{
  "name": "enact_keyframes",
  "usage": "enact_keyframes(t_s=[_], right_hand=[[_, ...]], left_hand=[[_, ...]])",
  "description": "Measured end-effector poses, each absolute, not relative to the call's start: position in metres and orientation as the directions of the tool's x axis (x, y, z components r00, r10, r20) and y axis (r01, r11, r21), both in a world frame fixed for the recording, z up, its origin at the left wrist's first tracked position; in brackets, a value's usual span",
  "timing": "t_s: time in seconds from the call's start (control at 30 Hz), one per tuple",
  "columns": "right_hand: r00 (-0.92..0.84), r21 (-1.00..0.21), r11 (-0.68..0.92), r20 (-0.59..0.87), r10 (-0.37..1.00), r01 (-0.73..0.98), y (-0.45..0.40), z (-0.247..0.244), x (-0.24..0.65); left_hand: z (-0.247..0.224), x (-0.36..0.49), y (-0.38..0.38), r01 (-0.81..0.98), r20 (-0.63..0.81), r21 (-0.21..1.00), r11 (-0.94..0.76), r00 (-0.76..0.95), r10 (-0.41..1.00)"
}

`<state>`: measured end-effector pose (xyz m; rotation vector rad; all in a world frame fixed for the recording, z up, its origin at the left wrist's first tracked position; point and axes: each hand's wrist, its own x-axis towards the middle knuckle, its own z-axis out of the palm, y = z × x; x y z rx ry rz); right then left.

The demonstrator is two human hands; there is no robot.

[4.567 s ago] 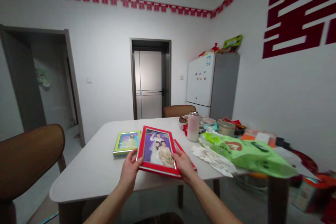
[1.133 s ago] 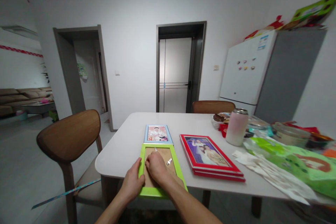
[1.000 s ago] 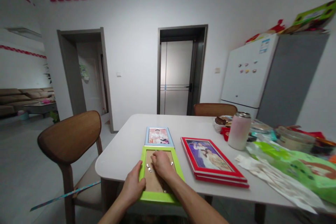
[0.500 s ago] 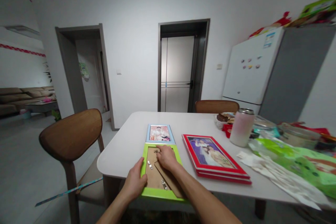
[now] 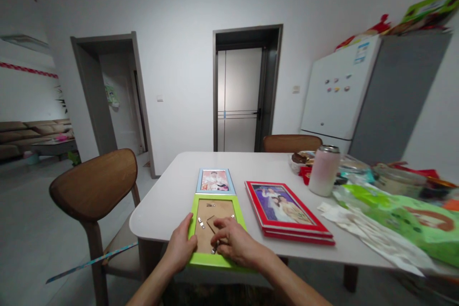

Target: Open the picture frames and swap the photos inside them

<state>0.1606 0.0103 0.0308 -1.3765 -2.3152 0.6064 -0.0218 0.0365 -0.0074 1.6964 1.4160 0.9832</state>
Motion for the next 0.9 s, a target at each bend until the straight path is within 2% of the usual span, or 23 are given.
enact_keyframes(t_s=[0.17,0.33,0.53,0.63,0.73,0.9], right_hand=[[-0.247,-0.444,0.303,0.18,0.952,0.843,0.011,0.027,0.16],[-0.135,-0.495,0.225,0.211,0.968,0.839,0.015,0.034,0.158],[-0.168,-0.48,0.296,0.292,0.942,0.826,0.012,0.06,0.142],[-0.164,-0.546,0.348,0.356,0.92,0.762,0.011,0.069,0.138],[-0.063,-0.578,0.278,0.362,0.93,0.767,0.016,0.061,0.151],[0.04,-0.387,0.061,0.246,0.968,0.92,0.025,0.023,0.186]], left_hand=[[-0.012,-0.022,0.039,0.492,0.193,0.84,-0.229,0.124,0.973],[-0.012,-0.023,0.043,0.443,0.214,0.866,-0.233,0.092,0.972],[-0.003,-0.019,0.054,0.246,0.229,0.941,-0.233,0.045,0.972],[0.001,-0.029,0.06,0.12,0.176,0.977,-0.174,-0.003,0.984],[0.005,-0.051,0.064,0.009,0.102,0.995,-0.102,-0.047,0.994],[0.002,-0.092,0.07,-0.119,-0.014,0.993,0.003,-0.09,0.996]])
